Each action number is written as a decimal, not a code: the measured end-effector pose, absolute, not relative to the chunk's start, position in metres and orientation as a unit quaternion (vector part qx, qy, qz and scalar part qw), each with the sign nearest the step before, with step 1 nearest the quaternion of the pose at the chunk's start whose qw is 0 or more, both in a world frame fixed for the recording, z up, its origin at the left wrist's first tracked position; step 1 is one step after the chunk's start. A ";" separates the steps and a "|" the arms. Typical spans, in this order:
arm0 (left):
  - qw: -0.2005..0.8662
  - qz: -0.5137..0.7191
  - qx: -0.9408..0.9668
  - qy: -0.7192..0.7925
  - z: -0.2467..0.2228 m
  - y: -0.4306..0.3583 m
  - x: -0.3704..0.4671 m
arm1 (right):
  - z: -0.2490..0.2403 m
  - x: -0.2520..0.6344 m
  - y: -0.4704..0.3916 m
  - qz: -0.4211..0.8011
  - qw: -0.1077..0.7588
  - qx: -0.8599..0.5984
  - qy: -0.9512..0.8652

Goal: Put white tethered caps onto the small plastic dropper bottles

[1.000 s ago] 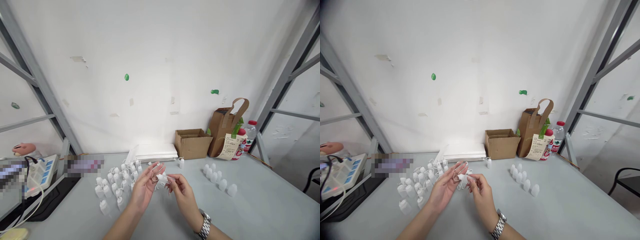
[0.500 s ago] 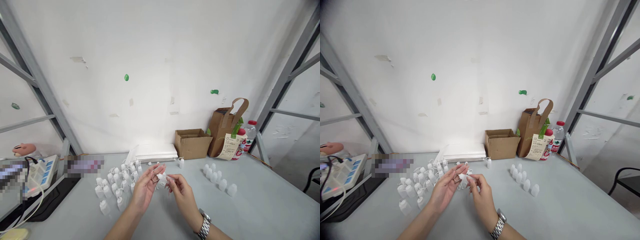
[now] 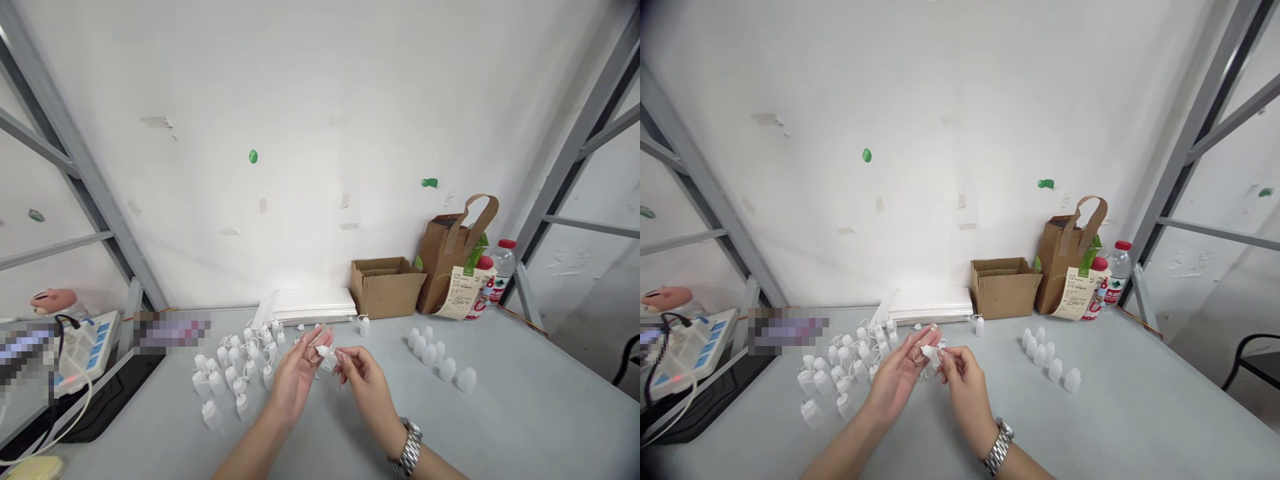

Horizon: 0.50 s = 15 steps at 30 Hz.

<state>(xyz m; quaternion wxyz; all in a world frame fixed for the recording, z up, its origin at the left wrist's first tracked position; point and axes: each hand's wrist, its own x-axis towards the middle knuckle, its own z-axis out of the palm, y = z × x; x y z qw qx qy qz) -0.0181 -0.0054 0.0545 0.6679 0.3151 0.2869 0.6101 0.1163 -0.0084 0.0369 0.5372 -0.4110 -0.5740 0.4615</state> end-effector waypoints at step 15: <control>0.493 0.530 0.542 0.427 0.055 -0.012 -0.010 | 0.043 0.126 -0.003 0.353 0.404 -0.388 -0.750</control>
